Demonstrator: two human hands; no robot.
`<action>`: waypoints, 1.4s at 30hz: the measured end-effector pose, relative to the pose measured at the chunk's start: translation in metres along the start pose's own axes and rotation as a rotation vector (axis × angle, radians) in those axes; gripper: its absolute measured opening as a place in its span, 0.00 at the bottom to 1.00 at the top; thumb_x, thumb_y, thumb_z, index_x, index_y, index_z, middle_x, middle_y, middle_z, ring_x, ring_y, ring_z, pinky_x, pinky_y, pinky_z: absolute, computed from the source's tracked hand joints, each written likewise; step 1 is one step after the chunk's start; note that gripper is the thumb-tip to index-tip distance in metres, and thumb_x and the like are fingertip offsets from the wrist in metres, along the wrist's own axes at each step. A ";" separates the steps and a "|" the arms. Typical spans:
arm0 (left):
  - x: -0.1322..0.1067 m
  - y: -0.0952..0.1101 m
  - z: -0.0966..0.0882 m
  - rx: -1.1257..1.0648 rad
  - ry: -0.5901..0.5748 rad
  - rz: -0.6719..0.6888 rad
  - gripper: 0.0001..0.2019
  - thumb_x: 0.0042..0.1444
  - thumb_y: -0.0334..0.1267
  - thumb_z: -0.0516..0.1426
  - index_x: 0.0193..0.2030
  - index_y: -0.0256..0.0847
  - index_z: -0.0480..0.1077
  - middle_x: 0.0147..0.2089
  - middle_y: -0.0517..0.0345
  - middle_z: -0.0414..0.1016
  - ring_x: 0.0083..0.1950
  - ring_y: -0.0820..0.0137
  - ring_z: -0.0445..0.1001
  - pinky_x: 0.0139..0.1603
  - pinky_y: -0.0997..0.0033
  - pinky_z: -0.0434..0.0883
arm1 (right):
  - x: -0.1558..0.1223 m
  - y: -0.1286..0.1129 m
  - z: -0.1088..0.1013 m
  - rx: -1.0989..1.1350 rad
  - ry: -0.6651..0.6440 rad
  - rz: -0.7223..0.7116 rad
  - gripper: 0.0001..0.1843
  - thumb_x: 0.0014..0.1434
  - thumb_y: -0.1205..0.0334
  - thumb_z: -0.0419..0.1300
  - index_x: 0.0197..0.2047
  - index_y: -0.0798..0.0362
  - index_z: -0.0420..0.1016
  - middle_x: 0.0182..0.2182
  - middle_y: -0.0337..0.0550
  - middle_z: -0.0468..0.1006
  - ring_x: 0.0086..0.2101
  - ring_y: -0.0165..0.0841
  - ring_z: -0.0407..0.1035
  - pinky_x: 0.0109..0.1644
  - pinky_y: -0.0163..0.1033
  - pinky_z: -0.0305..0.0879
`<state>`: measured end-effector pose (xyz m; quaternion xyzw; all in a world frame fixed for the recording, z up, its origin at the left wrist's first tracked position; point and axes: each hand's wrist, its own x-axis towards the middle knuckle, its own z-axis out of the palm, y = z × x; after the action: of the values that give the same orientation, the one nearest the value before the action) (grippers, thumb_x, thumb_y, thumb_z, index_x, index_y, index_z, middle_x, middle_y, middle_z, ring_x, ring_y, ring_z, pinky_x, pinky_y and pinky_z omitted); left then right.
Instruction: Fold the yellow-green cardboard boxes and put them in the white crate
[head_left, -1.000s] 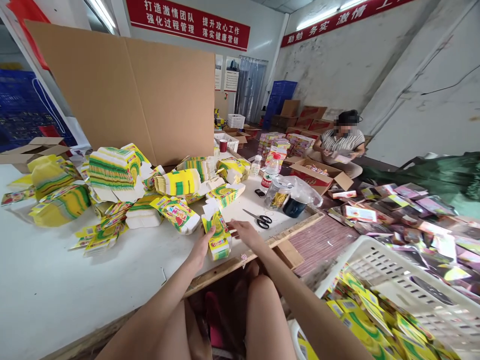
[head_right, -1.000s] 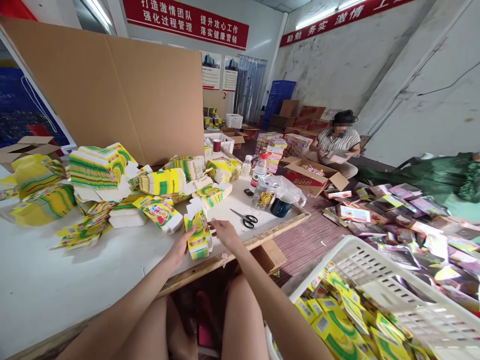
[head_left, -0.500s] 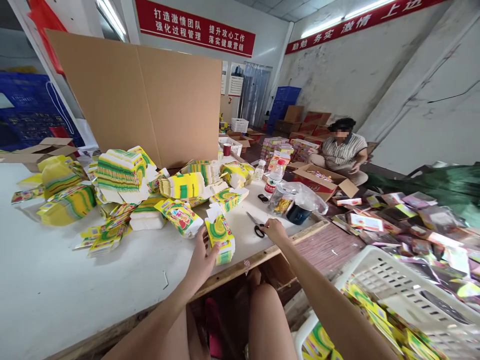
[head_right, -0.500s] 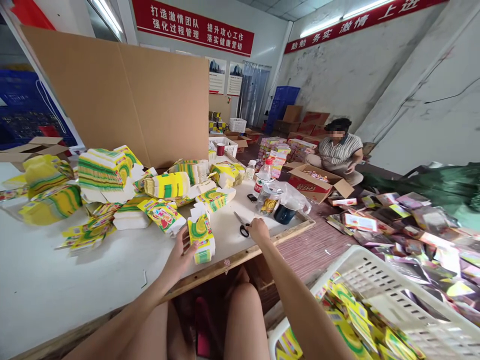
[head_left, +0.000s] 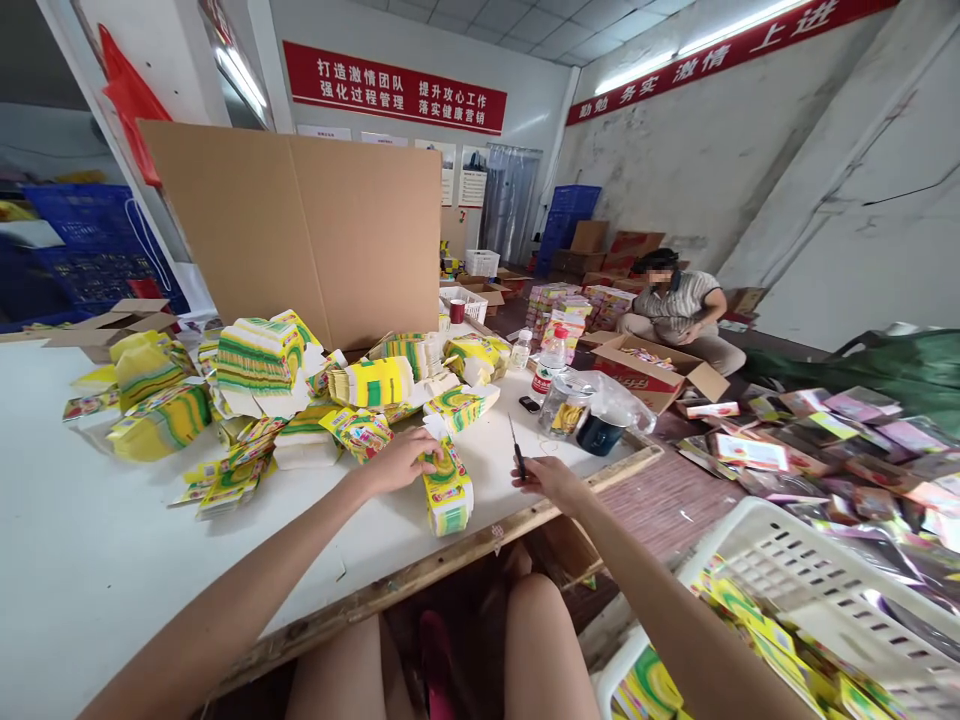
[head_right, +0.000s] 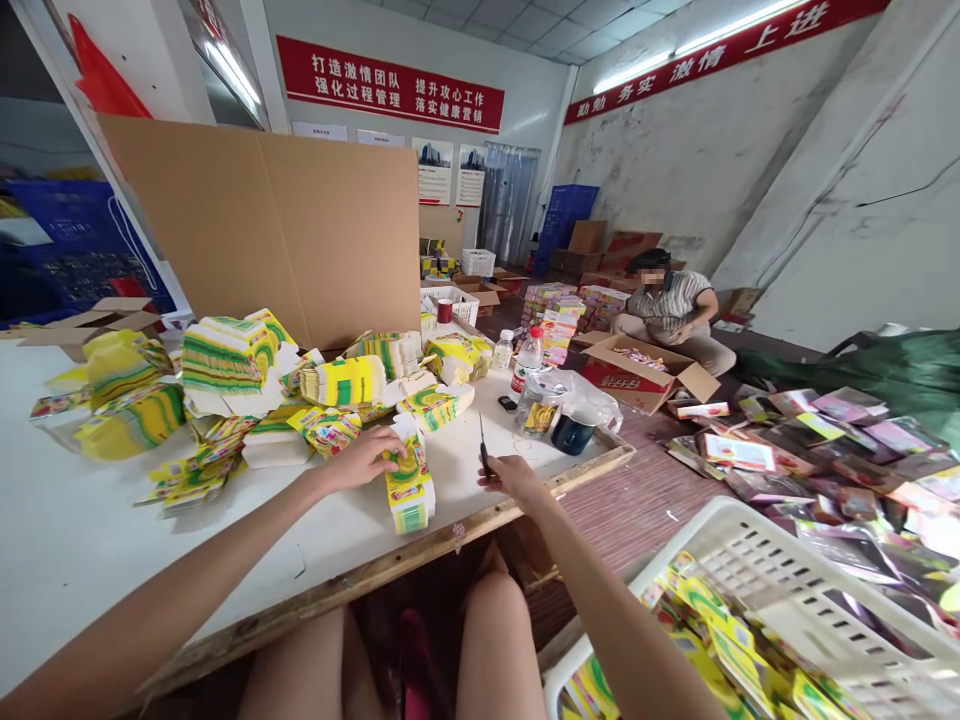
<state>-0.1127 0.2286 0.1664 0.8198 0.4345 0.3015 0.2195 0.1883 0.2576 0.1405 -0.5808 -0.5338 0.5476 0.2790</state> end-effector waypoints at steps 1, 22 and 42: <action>0.005 -0.004 -0.001 0.018 -0.041 0.011 0.02 0.56 0.34 0.63 0.37 0.43 0.77 0.45 0.53 0.76 0.50 0.59 0.73 0.54 0.57 0.70 | -0.012 0.000 0.008 0.102 -0.042 -0.024 0.17 0.67 0.53 0.60 0.54 0.55 0.72 0.50 0.47 0.76 0.44 0.38 0.75 0.47 0.48 0.74; 0.014 -0.024 0.007 0.226 -0.025 -0.055 0.13 0.66 0.41 0.57 0.53 0.38 0.71 0.52 0.50 0.76 0.47 0.64 0.77 0.47 0.57 0.77 | -0.103 -0.008 0.128 0.564 -0.272 -0.070 0.37 0.50 0.19 0.51 0.28 0.49 0.63 0.26 0.36 0.70 0.18 0.24 0.55 0.23 0.32 0.53; 0.031 -0.042 0.002 0.526 -0.013 -0.154 0.16 0.65 0.41 0.58 0.56 0.38 0.70 0.58 0.48 0.73 0.54 0.59 0.75 0.54 0.50 0.74 | -0.039 -0.007 0.073 -0.691 0.082 -0.827 0.23 0.63 0.77 0.51 0.50 0.44 0.79 0.53 0.43 0.79 0.55 0.38 0.70 0.58 0.47 0.60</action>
<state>-0.1223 0.2770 0.1482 0.8150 0.5576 0.1556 0.0242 0.1246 0.2045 0.1427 -0.4009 -0.8557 0.1615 0.2846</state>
